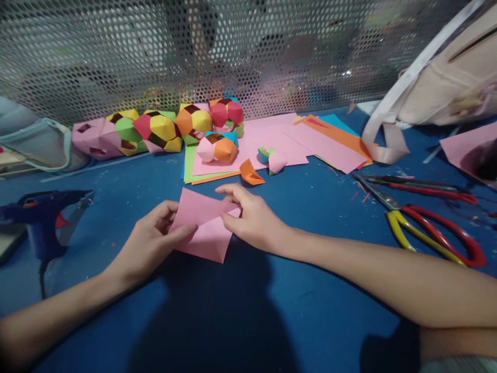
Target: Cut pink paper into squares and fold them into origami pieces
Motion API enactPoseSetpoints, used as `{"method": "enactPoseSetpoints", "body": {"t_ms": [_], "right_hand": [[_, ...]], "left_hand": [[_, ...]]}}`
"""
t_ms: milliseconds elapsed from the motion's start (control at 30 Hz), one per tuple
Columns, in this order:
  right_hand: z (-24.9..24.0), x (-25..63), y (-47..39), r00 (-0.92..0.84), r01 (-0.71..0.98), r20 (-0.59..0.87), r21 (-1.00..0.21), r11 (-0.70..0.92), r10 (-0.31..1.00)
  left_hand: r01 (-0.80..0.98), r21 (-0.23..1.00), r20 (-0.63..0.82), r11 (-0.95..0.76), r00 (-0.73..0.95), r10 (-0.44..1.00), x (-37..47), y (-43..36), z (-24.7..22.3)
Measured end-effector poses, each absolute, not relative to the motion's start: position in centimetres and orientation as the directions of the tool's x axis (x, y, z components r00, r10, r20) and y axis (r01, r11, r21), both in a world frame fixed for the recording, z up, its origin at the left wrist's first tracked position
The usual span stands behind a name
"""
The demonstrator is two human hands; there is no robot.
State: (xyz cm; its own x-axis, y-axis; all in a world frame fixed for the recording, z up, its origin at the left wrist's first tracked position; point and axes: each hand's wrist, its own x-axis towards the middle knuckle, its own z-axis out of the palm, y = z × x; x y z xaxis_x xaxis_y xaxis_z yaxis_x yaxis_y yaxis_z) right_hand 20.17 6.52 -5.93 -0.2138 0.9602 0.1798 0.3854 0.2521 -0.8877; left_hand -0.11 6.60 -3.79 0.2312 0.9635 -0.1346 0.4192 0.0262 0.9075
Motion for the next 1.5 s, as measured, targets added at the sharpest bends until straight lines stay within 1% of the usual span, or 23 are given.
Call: {"method": "enactPoseSetpoints", "body": {"t_ms": [67,133,200,300,433,633,833,967,1033,1167,1267,1333,1500], "right_hand": [[-5.8,20.0,6.3,-0.224,0.34,0.18,-0.907,0.25,0.958],[-5.7,19.8,6.2,-0.204,0.293,0.187,-0.925,0.242,0.961],[-5.5,19.6,6.1,-0.16,0.211,0.162,-0.958,0.194,0.974],[-5.3,19.4,6.2,-0.102,0.106,0.071,-0.991,0.082,0.992],[-5.1,19.2,6.3,-0.104,0.095,-0.013,-0.995,-0.003,0.994],[-5.1,19.1,6.4,-0.091,0.041,-0.011,-0.999,-0.007,0.996],[-5.5,18.7,6.6,-0.037,-0.102,0.035,-0.994,0.031,0.999],[-5.6,18.6,6.6,-0.024,-0.081,0.076,-0.994,0.074,0.997],[-5.5,18.6,6.5,-0.02,-0.046,0.083,-0.996,0.082,0.996],[-5.2,18.7,6.1,-0.075,0.033,0.068,-0.997,0.071,0.995],[-5.1,18.7,5.9,-0.146,0.042,0.072,-0.996,0.079,0.987],[-5.2,18.7,5.9,-0.154,0.034,0.081,-0.996,0.087,0.985],[-5.5,18.8,5.9,-0.144,0.043,0.078,-0.995,0.085,0.986]], "left_hand": [[0.403,0.911,-0.195,0.089,0.23,0.954,0.0,6.5,-3.7],[0.401,0.91,-0.209,0.102,0.234,0.949,0.0,6.5,-3.8],[0.362,0.928,-0.181,0.082,0.248,0.952,-0.2,6.6,-4.0],[0.262,0.964,-0.121,0.051,0.257,0.959,-0.5,6.7,-4.6],[0.203,0.978,-0.093,0.041,0.253,0.963,-0.6,6.7,-5.0],[0.265,0.964,-0.054,-0.009,0.229,0.972,-0.8,6.6,-5.2],[0.345,0.938,-0.057,-0.026,0.23,0.971,-0.3,6.4,-5.3],[0.402,0.914,-0.034,-0.051,0.201,0.979,0.1,6.3,-5.3],[0.397,0.915,-0.015,-0.067,0.202,0.979,-0.1,6.4,-5.3],[0.299,0.953,-0.023,-0.036,0.192,0.981,-0.5,6.6,-5.5],[0.162,0.987,-0.038,0.006,0.193,0.981,-0.3,6.5,-5.6],[0.089,0.995,-0.056,0.038,0.212,0.976,-0.1,6.4,-5.7],[0.066,0.993,-0.107,0.095,0.215,0.971,0.3,6.3,-5.5]]}}
